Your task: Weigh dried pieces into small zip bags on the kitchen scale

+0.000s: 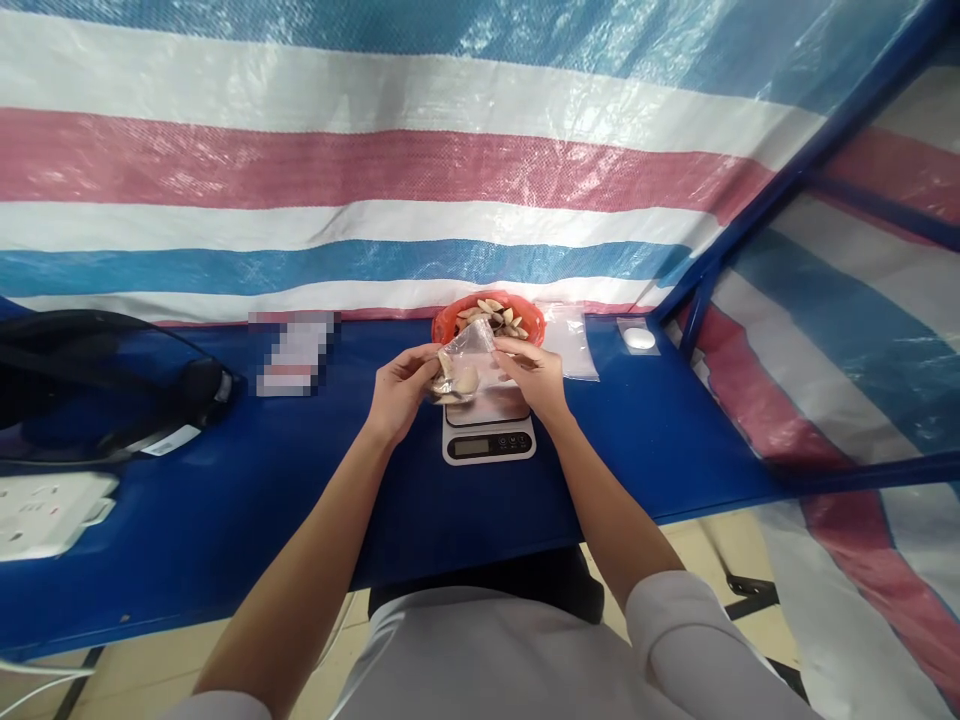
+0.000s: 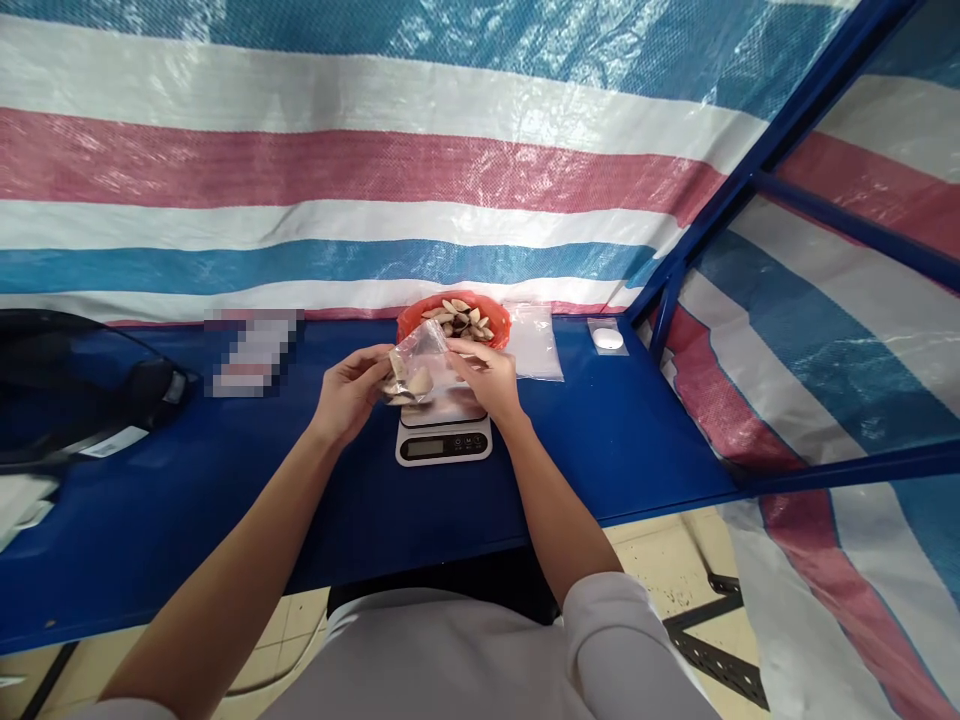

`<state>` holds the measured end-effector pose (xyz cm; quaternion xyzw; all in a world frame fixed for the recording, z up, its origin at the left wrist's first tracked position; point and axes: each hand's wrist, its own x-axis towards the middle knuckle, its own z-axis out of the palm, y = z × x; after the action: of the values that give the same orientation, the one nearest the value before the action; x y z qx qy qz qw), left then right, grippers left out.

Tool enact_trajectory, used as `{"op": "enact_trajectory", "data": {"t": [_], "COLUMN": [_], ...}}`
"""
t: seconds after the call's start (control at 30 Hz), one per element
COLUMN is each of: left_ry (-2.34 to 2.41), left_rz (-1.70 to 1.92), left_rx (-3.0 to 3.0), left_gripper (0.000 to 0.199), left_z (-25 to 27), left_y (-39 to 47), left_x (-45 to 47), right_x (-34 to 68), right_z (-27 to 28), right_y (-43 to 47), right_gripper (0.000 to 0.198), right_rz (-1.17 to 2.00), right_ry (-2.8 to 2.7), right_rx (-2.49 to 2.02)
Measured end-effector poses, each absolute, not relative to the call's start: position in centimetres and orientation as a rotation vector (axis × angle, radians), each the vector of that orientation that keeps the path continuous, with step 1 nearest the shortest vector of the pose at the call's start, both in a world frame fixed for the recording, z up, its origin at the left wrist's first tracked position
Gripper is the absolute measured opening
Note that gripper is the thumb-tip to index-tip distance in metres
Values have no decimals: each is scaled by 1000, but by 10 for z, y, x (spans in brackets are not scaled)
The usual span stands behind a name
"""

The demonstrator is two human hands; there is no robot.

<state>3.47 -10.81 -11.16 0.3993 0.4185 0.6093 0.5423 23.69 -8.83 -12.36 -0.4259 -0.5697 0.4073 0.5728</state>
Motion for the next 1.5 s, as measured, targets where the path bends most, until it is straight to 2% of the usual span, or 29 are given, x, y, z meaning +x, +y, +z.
{"op": "enact_trajectory", "data": {"t": [0.17,0.47,0.6,0.73,0.93,1.1,1.33,1.5], "left_ry": [1139,1529,1395,1417,1236,1160,1141,1124], "left_rz": [1448,1596,1353,1173,1127,1104,1060,1067], "left_rx": [1101,1928,2071,1849,1374,1301,1192,1138], "left_gripper": [43,24,22,31,43,40,28,26], "left_z": [-117,-78,-61,-62,-69,-70,-78,-81], "left_y": [-104,-107,-99,-80,-61,-54,-47,-49], "left_x": [27,17,32,42,45,46,41,43], "right_x": [233,226,222,221,226,231,239,238], "right_z": [-123,-110,-99,-93,-90,-86,-69,-61], "right_y": [-89,-78,-73,-69,-62,-52,-36,-31], "right_gripper": [33,37,36,32,26,22,30,22], "right_rz": [935,1013,1061,998,932,968,1208,1085], "right_ry": [-1344,-1289,-1340,-1451,-1620,-1741,-1846,-2000], "right_rx": [-1031,-1055,-1033,-1031,-996,-979,-957,-1026]}}
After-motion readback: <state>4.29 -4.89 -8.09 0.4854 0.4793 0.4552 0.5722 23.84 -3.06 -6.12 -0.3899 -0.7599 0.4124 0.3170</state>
